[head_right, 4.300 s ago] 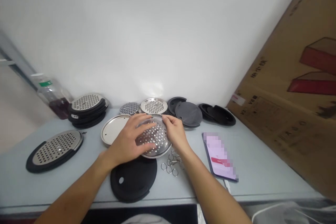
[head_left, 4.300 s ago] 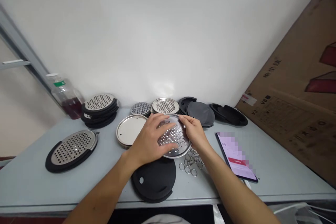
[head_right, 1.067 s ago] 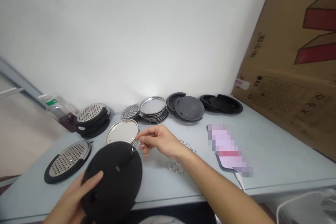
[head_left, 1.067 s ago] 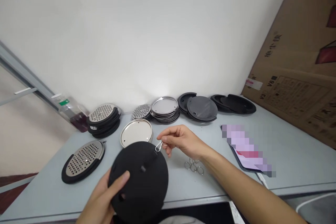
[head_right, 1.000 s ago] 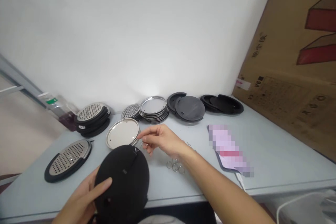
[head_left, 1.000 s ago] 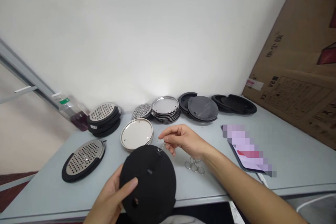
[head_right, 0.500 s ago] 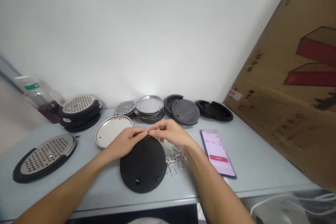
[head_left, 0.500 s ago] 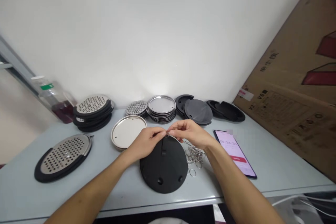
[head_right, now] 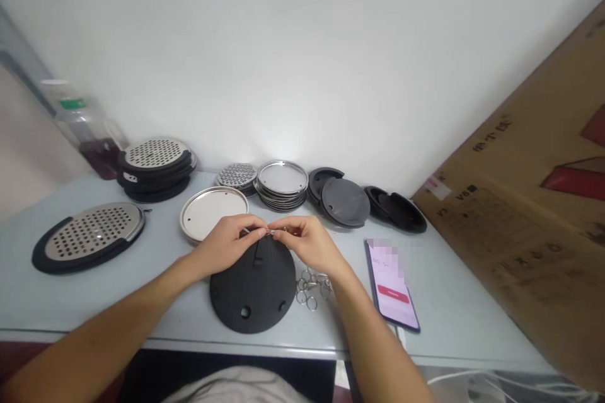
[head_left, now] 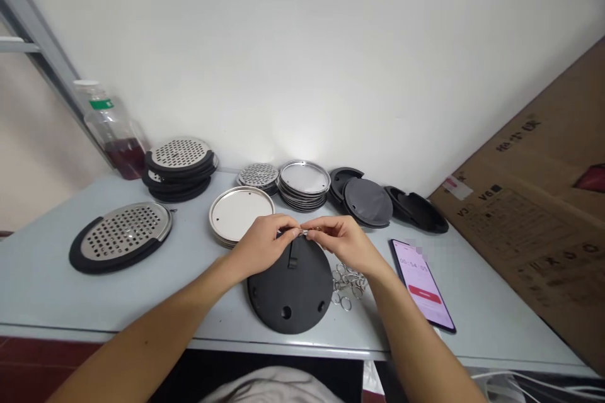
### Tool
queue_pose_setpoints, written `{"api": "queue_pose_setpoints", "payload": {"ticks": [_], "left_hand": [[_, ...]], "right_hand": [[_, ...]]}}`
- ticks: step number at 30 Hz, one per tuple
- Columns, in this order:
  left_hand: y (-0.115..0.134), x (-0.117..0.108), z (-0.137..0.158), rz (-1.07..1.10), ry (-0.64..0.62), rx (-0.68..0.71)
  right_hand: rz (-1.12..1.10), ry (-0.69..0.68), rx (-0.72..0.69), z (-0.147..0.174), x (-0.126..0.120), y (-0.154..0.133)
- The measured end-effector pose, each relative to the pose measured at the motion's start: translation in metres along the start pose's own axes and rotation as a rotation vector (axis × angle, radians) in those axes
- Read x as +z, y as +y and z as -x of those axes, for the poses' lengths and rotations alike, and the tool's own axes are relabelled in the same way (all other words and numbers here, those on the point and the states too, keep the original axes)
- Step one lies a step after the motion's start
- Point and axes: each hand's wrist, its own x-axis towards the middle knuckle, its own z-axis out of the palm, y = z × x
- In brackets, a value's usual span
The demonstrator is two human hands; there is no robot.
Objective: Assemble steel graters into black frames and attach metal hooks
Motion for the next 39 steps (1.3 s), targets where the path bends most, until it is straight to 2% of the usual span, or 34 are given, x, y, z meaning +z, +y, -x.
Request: {"api": "queue_pose_setpoints", "payload": {"ticks": [3,6,9,12,16,19,23,25,29,32,34,39], "left_hand": [[-0.007,0.001,0.001,-0.056,0.023,-0.002],[-0.009,0.002,0.002,-0.081,0.034,0.007],[-0.009,0.001,0.001,-0.049,0.058,0.010],[-0.011,0.002,0.001,0.007,0.136,-0.030],[-0.013,0.005,0.001,0.110,0.202,-0.101],[-0.012,0.002,0.000,0.165,0.144,-0.123],[-0.011,-0.005,0.001,0.191,0.029,-0.146],[-0.013,-0.004,0.002,0.176,0.010,-0.145],[-0.012,0.008,0.005,0.140,0.096,-0.132],[-0.007,0.016,0.006,0.123,0.171,-0.125],[-0.005,0.015,0.006,0.121,0.166,-0.152],[-0.008,0.004,0.003,0.266,0.034,-0.205]], "right_hand": [[0.313,0.067,-0.208,0.002,0.006,0.002],[0.565,0.072,-0.403,0.005,0.011,0.007],[0.762,0.116,-0.486,0.007,0.017,0.011],[0.886,0.172,-0.490,0.007,0.027,0.011],[0.852,0.230,-0.485,0.006,0.036,0.010],[0.860,0.276,-0.495,0.007,0.038,0.011],[0.951,0.271,-0.519,0.009,0.038,0.014],[0.984,0.271,-0.529,0.010,0.039,0.016],[0.962,0.284,-0.557,0.010,0.039,0.015],[0.850,0.237,-0.576,0.009,0.037,0.012],[0.763,0.226,-0.558,0.008,0.034,0.011],[0.695,0.414,-0.480,0.002,0.027,0.015]]}}
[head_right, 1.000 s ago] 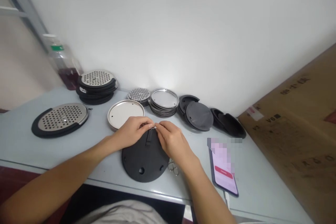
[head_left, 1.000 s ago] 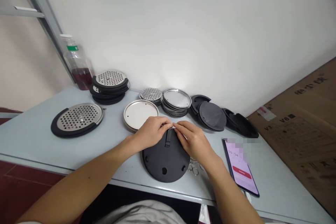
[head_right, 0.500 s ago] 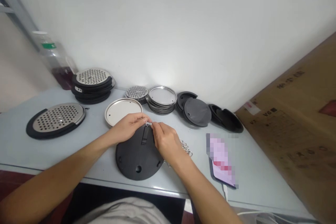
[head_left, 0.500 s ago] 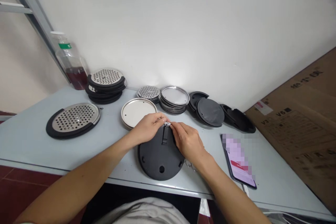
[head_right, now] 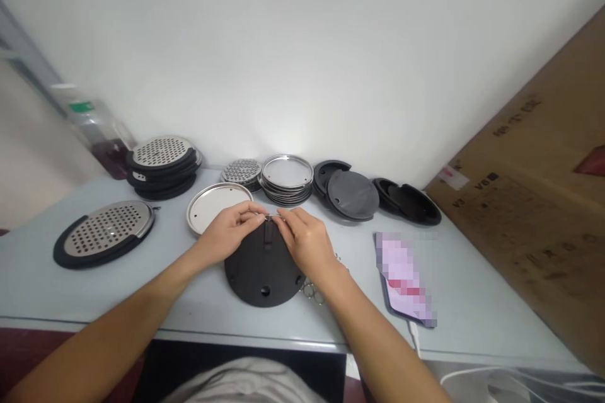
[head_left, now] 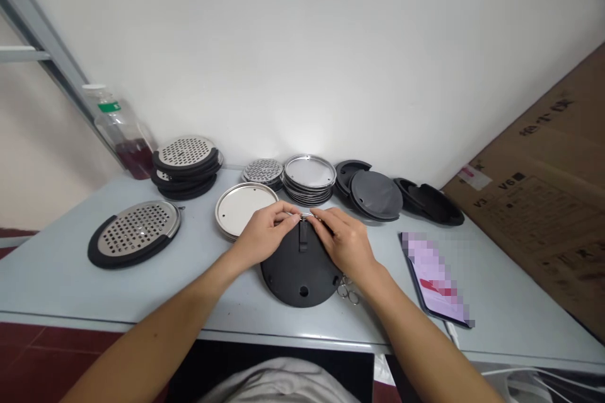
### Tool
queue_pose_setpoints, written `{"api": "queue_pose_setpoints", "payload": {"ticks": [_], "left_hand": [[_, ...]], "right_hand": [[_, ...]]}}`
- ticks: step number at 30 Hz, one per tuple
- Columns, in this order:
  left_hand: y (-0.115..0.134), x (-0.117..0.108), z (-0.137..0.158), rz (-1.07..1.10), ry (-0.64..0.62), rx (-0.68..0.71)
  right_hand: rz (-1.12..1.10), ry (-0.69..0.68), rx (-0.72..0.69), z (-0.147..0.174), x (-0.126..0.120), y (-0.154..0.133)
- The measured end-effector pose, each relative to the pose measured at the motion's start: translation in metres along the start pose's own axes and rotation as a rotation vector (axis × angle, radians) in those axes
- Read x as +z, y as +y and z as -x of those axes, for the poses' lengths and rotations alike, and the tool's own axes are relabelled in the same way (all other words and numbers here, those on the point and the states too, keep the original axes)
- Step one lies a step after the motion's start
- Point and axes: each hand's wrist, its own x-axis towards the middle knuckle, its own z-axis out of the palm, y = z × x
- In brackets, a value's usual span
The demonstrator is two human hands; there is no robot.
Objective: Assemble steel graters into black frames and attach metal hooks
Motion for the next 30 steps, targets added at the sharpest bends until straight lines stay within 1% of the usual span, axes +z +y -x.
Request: {"api": "queue_pose_setpoints", "payload": {"ticks": [1,3,6,8,10,12,14,15,17,21,26,30], "left_hand": [[-0.001,-0.001,-0.001,0.018,0.003,0.004],[-0.003,0.000,-0.002,0.009,0.057,0.025],[-0.004,0.004,-0.002,-0.038,0.145,0.066],[-0.004,0.005,-0.002,-0.066,0.174,0.095],[-0.005,0.006,-0.001,-0.112,0.204,0.134],[-0.006,0.008,-0.001,-0.171,0.238,0.180],[-0.009,0.011,0.000,-0.230,0.271,0.228],[-0.011,0.012,0.000,-0.253,0.286,0.251],[-0.015,0.016,0.000,-0.283,0.306,0.289],[-0.018,0.020,0.000,-0.306,0.328,0.323],[-0.021,0.021,0.000,-0.319,0.330,0.305],[-0.025,0.022,0.000,-0.323,0.329,0.285]], "right_hand": [[0.013,0.023,0.014,-0.001,0.000,0.002],[-0.005,0.025,0.026,-0.002,-0.001,0.003],[-0.117,0.012,0.059,-0.004,-0.004,0.002],[-0.178,0.038,0.158,-0.005,-0.006,-0.001],[-0.258,0.063,0.310,-0.007,-0.008,-0.002],[-0.394,0.065,0.450,-0.008,-0.007,-0.002],[-0.544,0.056,0.527,-0.008,-0.004,-0.001],[-0.597,0.055,0.538,-0.009,-0.003,0.001],[-0.644,0.067,0.511,-0.008,-0.001,0.003],[-0.583,0.100,0.367,-0.007,0.000,0.004],[-0.468,0.104,0.243,-0.008,-0.001,0.001],[-0.421,0.071,0.206,-0.008,-0.002,0.001]]}}
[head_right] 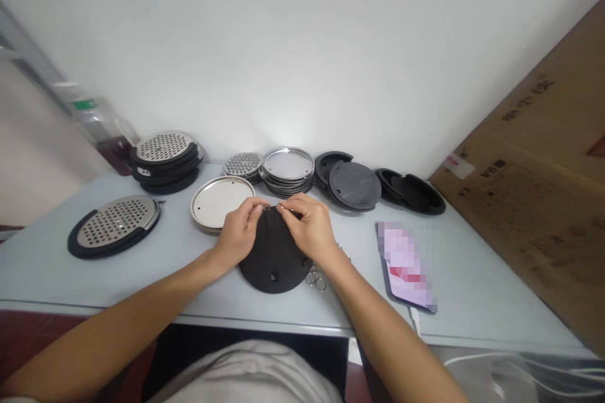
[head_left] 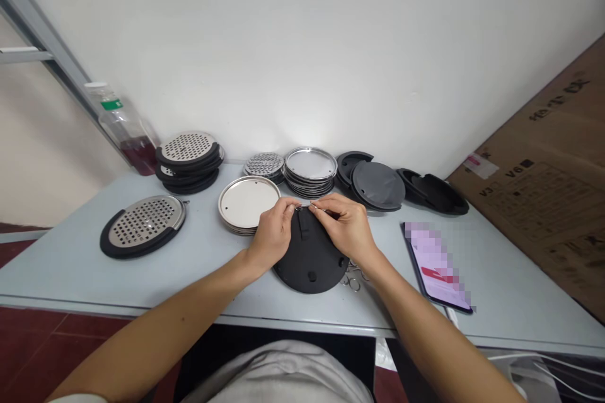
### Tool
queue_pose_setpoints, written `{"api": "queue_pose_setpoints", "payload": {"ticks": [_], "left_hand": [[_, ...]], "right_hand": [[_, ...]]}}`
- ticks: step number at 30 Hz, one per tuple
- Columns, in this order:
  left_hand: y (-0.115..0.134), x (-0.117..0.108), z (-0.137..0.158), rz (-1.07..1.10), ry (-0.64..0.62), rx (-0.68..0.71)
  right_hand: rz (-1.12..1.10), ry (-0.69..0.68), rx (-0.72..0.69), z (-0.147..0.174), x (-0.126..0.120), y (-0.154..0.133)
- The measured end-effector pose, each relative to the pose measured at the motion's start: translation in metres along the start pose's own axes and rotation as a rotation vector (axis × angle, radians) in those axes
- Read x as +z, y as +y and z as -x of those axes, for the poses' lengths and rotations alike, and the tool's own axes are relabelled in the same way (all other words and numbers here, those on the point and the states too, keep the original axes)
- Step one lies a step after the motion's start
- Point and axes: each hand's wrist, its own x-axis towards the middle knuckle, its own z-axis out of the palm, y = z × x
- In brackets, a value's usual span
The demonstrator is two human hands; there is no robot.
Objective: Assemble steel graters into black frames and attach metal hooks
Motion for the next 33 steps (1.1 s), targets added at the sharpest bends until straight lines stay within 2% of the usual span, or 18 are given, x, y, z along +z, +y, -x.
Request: {"api": "queue_pose_setpoints", "payload": {"ticks": [10,18,22,24,27,29,31,33], "left_hand": [[-0.004,0.003,0.002,-0.019,-0.011,-0.002],[-0.003,0.002,-0.002,-0.083,0.011,-0.028],[0.001,-0.002,-0.009,-0.094,-0.010,-0.082],[0.005,-0.005,-0.010,-0.075,-0.047,-0.112],[0.015,-0.017,-0.012,-0.024,-0.121,-0.150],[0.028,-0.031,-0.021,-0.056,-0.049,-0.134],[0.051,-0.041,-0.041,-0.162,0.154,-0.071],[0.083,-0.039,-0.071,-0.281,0.320,0.063]], "right_hand": [[0.015,-0.068,0.035,-0.001,0.000,0.004],[-0.057,-0.109,0.067,-0.001,0.004,0.003],[-0.170,0.003,0.109,-0.002,0.004,-0.001],[-0.279,0.138,0.173,-0.007,0.000,0.000],[-0.494,0.396,0.391,-0.017,-0.009,0.010],[-0.592,0.468,0.553,-0.023,-0.015,0.020],[-0.616,0.421,0.651,-0.025,-0.016,0.029],[-0.605,0.354,0.665,-0.024,-0.011,0.033]]}}
